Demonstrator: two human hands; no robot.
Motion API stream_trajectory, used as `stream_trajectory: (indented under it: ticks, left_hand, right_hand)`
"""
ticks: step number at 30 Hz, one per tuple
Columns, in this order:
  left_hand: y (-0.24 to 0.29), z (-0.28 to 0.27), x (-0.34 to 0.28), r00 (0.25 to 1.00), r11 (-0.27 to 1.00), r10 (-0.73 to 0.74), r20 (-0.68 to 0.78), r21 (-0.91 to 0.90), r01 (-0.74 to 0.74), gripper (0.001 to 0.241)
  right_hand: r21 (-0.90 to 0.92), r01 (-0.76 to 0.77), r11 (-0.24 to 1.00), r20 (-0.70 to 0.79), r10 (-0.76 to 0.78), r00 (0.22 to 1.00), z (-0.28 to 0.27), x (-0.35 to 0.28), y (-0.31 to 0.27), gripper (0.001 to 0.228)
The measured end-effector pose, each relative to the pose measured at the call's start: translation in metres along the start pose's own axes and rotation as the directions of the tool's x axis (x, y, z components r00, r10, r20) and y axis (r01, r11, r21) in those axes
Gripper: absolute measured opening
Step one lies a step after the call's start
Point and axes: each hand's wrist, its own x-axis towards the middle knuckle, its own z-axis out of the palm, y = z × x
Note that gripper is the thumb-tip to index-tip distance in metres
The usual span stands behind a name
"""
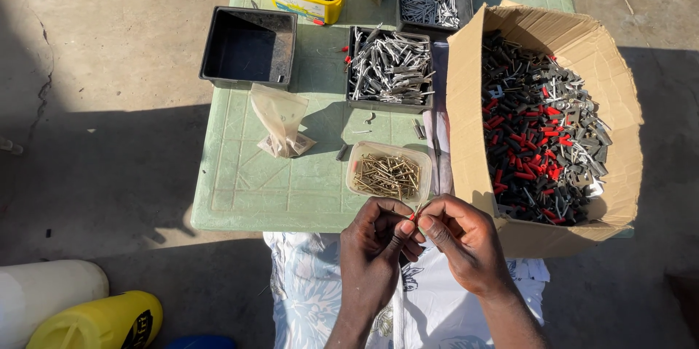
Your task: Assembling small metal pins into plastic clips on a table
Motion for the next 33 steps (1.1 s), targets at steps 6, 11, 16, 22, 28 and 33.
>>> stream_trajectory:
  ticks: [6, 11, 16, 22, 28, 33]
  left_hand:
    - [-0.005, -0.006, 0.002, 0.993, 0.994, -0.075, 0.089, -0.070, 0.081, 0.022]
    - [0.014, -0.009, -0.004, 0.935, 0.955, -0.169, 0.312, -0.184, 0.233, 0.042]
    - [0.011, -0.024, 0.006, 0.989, 0.970, -0.034, 0.146, -0.235, 0.069, 0.030]
    - [0.012, -0.034, 0.010, 0.992, 0.999, 0.040, -0.117, -0.029, -0.043, 0.016]
    - [-0.003, -0.032, 0.028, 0.968, 0.953, 0.144, -0.203, 0.291, -0.081, 0.011]
    - [-0.003, -0.033, 0.059, 0.934, 0.511, 0.353, 0.061, 0.824, -0.247, 0.027]
  right_hand:
    - [0.177, -0.103, 0.979, 0.036, 0.098, 0.994, -0.008, -0.001, 0.017, 0.021]
    - [0.082, -0.155, 0.985, -0.125, 0.164, 0.979, -0.009, 0.005, 0.021, 0.020]
    - [-0.114, -0.051, 0.992, -0.257, 0.020, 0.966, -0.011, 0.010, 0.003, 0.018]
    - [-0.138, -0.039, 0.990, -0.289, -0.003, 0.957, -0.021, 0.010, -0.008, 0.022]
    - [-0.045, 0.011, 0.999, -0.350, -0.026, 0.936, -0.046, 0.004, -0.014, 0.022]
    - [-0.163, 0.067, 0.984, -0.483, -0.139, 0.865, -0.066, 0.001, -0.020, 0.025]
